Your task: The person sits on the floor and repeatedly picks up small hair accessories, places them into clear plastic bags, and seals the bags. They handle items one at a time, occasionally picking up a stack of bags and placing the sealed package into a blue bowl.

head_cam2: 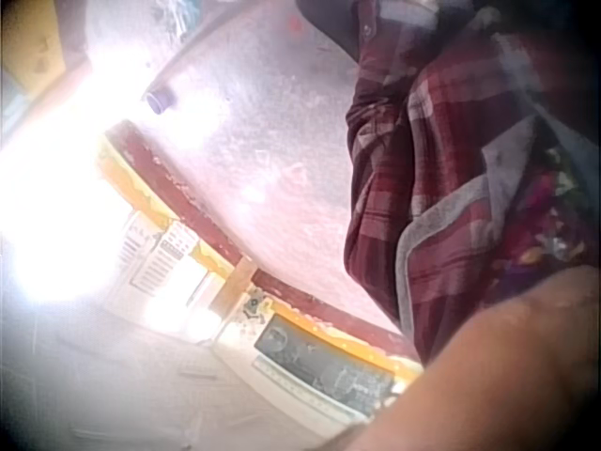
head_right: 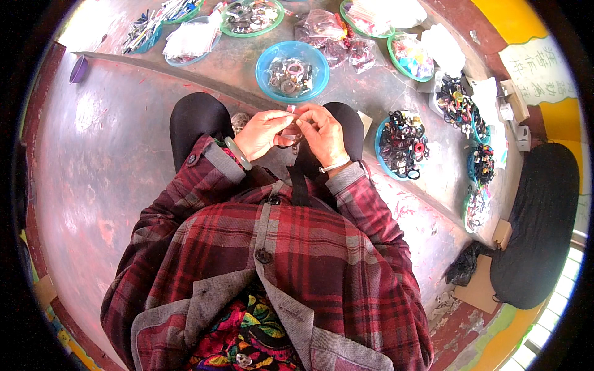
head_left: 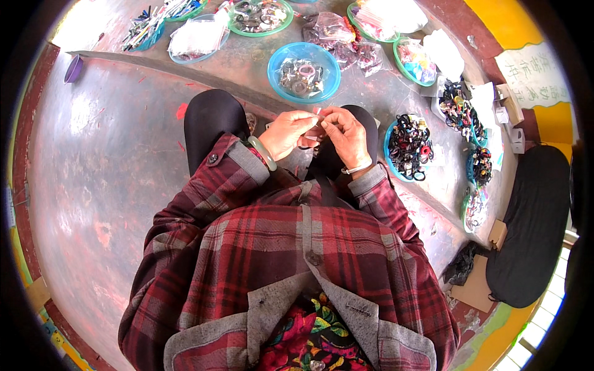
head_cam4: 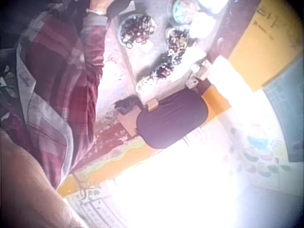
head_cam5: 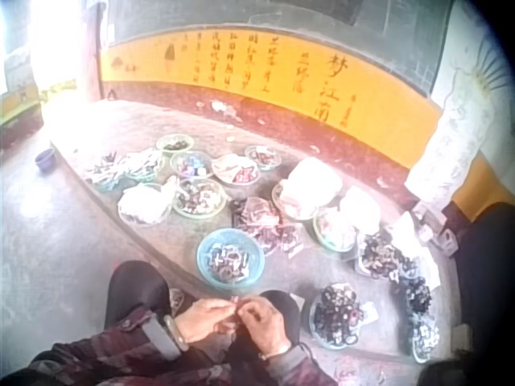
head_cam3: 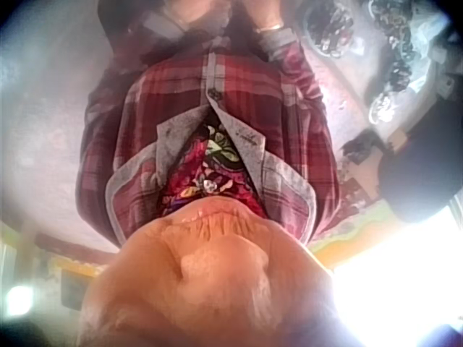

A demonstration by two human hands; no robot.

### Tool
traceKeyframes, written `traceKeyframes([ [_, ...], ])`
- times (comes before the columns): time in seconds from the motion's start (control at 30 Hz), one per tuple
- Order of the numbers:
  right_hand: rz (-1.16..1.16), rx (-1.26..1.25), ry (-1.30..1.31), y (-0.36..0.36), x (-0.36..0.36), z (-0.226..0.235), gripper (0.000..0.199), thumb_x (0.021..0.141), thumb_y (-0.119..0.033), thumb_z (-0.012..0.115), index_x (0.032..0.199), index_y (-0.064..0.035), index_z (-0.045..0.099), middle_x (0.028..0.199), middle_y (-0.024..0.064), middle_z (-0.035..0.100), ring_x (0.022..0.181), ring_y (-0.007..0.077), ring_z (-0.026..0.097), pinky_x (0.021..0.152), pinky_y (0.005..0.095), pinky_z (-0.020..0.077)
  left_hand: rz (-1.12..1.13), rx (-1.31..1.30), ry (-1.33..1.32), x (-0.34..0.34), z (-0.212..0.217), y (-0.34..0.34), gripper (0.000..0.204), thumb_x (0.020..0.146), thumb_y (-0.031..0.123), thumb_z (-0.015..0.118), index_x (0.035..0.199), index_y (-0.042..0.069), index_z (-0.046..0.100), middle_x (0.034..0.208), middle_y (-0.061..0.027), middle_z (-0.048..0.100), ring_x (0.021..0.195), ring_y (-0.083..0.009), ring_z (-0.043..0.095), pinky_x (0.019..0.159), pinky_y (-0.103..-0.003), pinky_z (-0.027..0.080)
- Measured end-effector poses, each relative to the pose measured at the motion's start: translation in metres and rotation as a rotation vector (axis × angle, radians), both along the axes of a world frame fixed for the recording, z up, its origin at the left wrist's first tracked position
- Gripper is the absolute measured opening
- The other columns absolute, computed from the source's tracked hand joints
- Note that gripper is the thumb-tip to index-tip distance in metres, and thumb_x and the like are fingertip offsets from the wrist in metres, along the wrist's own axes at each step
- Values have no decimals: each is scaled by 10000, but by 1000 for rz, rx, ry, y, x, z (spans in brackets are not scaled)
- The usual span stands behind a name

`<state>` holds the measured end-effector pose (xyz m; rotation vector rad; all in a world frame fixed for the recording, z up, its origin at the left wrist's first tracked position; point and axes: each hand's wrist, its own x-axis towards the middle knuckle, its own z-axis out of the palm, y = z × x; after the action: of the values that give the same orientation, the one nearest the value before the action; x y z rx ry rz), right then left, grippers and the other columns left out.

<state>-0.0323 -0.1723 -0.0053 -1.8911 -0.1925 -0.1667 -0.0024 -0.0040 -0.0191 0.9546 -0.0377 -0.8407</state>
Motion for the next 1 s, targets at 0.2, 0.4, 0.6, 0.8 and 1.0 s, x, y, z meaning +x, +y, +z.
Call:
traceKeyframes([
  [0.2, 20, 46, 27, -6, 1, -7, 65, 720, -13, 652, 745, -20, 592, 905, 65, 587, 814, 118, 547, 694, 240, 443, 31, -14, -15, 1, 0, 0, 262, 911, 188, 464, 1097, 18, 537, 974, -45, 596, 853, -114, 591, 647, -223, 500],
  [0.4, -6, 295, 156, -3, -1, -6, 56, 751, 16, 638, 739, -7, 588, 742, -7, 570, 693, 58, 516, 627, 195, 422, 23, -11, -6, 1, 4, 0, 255, 906, 187, 475, 1089, 24, 546, 960, -34, 595, 833, -102, 585, 596, -209, 503],
  [0.6, 7, 396, 235, -5, -1, -5, 63, 758, 9, 648, 766, -19, 592, 724, -29, 558, 677, 43, 490, 623, 174, 402, 59, 63, 16, 1, 2, 1, 247, 892, 180, 503, 1079, 26, 549, 962, -45, 595, 838, -105, 582, 585, -213, 501],
  [0.8, 28, 310, 224, -8, 1, -6, 73, 759, 10, 645, 745, -25, 583, 712, -35, 555, 668, 38, 482, 619, 173, 400, -12, 4, 27, 2, 5, 2, 243, 886, 158, 510, 1067, 0, 545, 995, -59, 590, 874, -140, 588, 659, -239, 494],
  [1.0, 51, 310, 234, -10, 2, -11, 82, 759, 9, 646, 739, -28, 575, 700, -38, 546, 662, 38, 482, 613, 176, 401, -10, -83, 89, 5, -4, 2, 251, 891, 140, 495, 1074, -29, 531, 1011, -90, 589, 894, -168, 591, 725, -259, 494],
])
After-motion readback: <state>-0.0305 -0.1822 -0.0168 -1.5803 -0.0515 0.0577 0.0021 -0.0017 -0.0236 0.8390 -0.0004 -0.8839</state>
